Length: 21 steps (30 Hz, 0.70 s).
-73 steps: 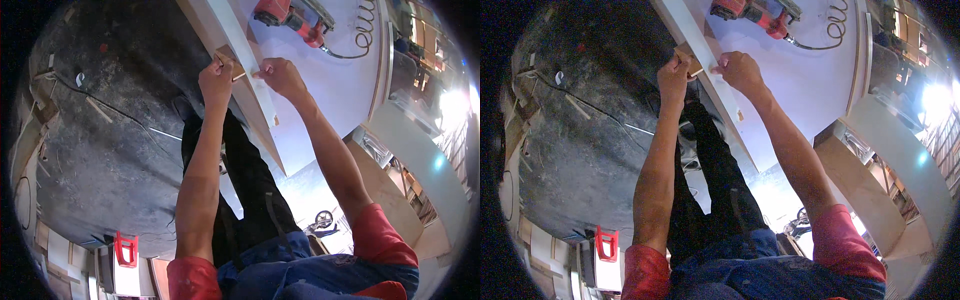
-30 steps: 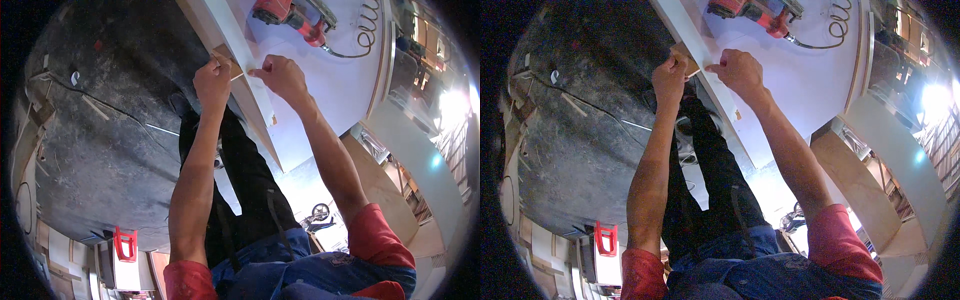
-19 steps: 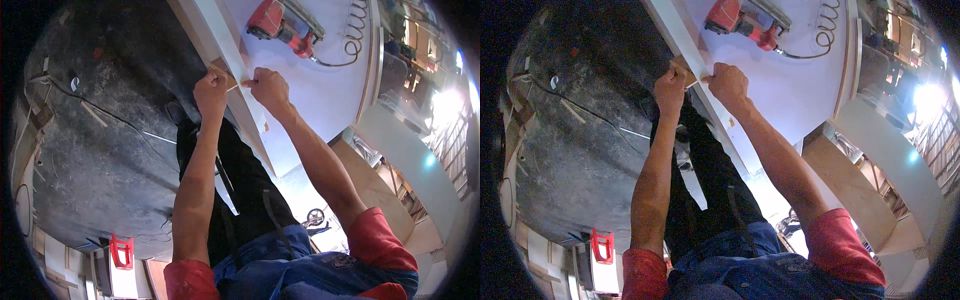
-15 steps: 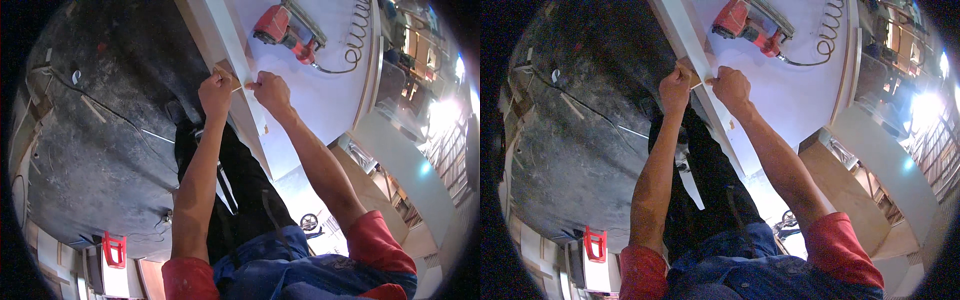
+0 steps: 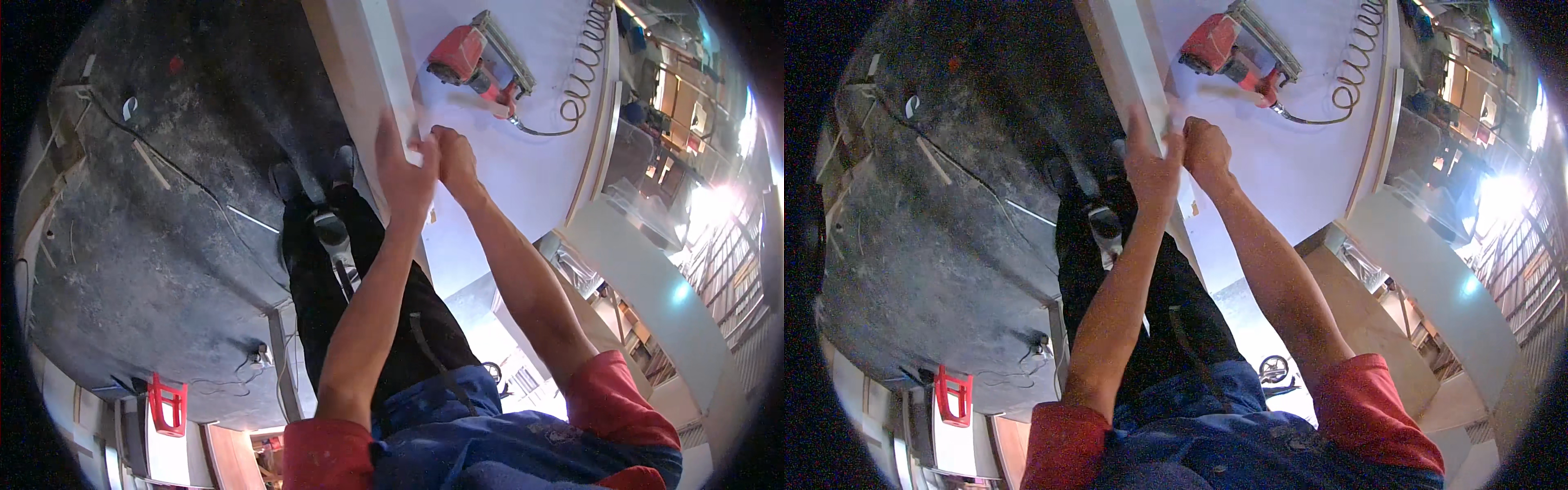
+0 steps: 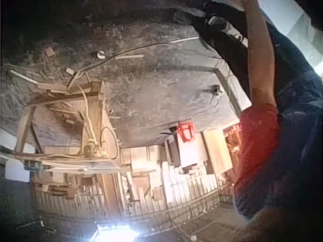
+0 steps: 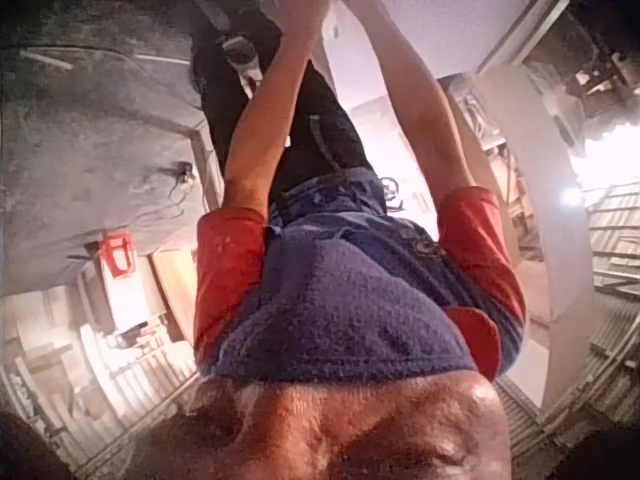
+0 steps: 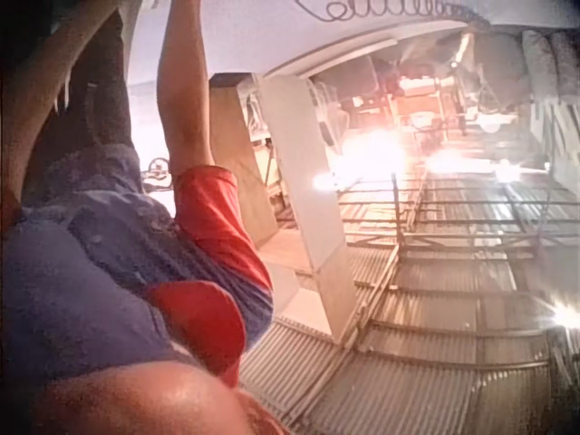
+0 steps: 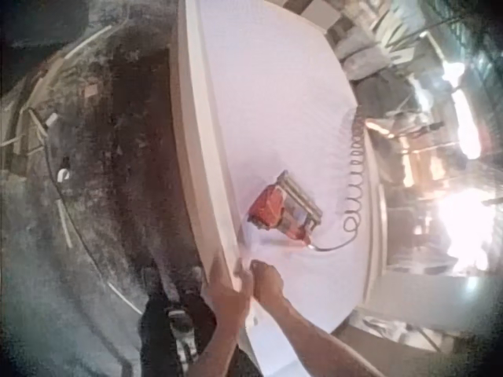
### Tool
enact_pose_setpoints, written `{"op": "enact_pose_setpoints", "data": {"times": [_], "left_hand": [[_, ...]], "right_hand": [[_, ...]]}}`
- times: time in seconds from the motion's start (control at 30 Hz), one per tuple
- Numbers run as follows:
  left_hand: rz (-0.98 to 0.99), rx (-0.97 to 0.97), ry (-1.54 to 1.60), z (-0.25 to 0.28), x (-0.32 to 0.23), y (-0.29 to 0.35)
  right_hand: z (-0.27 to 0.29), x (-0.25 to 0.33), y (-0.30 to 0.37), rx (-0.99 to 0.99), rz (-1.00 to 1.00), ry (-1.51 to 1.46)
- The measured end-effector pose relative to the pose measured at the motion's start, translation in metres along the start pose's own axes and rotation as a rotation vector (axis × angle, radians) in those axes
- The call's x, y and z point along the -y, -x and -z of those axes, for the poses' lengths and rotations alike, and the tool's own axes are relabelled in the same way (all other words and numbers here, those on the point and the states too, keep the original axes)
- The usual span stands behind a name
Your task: The person uses a pneumatic nail gun to attach wooden strips to the edges of large white panels, holds a wood block against the strips for alignment, and moves an electric fan while moving between work surfaces.
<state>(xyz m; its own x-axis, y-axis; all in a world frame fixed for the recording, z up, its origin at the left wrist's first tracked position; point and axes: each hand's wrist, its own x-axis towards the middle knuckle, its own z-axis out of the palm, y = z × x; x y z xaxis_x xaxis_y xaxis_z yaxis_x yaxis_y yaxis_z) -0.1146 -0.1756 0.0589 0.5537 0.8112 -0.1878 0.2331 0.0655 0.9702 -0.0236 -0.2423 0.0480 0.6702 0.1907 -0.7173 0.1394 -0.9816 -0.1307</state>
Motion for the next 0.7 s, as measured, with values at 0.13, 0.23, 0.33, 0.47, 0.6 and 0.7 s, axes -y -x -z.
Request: {"op": "enact_pose_setpoints", "data": {"times": [0.13, 0.23, 0.33, 0.47, 0.6, 0.7], "left_hand": [[0.430, 0.101, 0.059, -0.003, 0.038, 0.010], [0.278, 0.017, 0.075, -0.011, 0.052, 0.021], [0.238, 0.020, 0.054, -0.011, 0.059, 0.032], [0.389, -0.069, 0.062, -0.011, 0.060, 0.029], [0.627, 0.073, 0.016, -0.005, 0.049, 0.010], [0.566, 0.080, 0.033, -0.002, 0.044, 0.002]], "right_hand": [[-0.006, 0.004, 0.002, -0.075, 0.081, 0.209], [-0.007, 0.002, 0.001, -0.132, 0.127, 0.193], [-0.004, 0.005, 0.003, -0.133, 0.130, 0.165], [-0.008, 0.002, 0.000, -0.140, 0.149, 0.141], [-0.003, -0.001, 0.000, -0.085, 0.091, 0.171], [0.001, 0.002, 0.003, -0.094, 0.121, 0.144]]}}
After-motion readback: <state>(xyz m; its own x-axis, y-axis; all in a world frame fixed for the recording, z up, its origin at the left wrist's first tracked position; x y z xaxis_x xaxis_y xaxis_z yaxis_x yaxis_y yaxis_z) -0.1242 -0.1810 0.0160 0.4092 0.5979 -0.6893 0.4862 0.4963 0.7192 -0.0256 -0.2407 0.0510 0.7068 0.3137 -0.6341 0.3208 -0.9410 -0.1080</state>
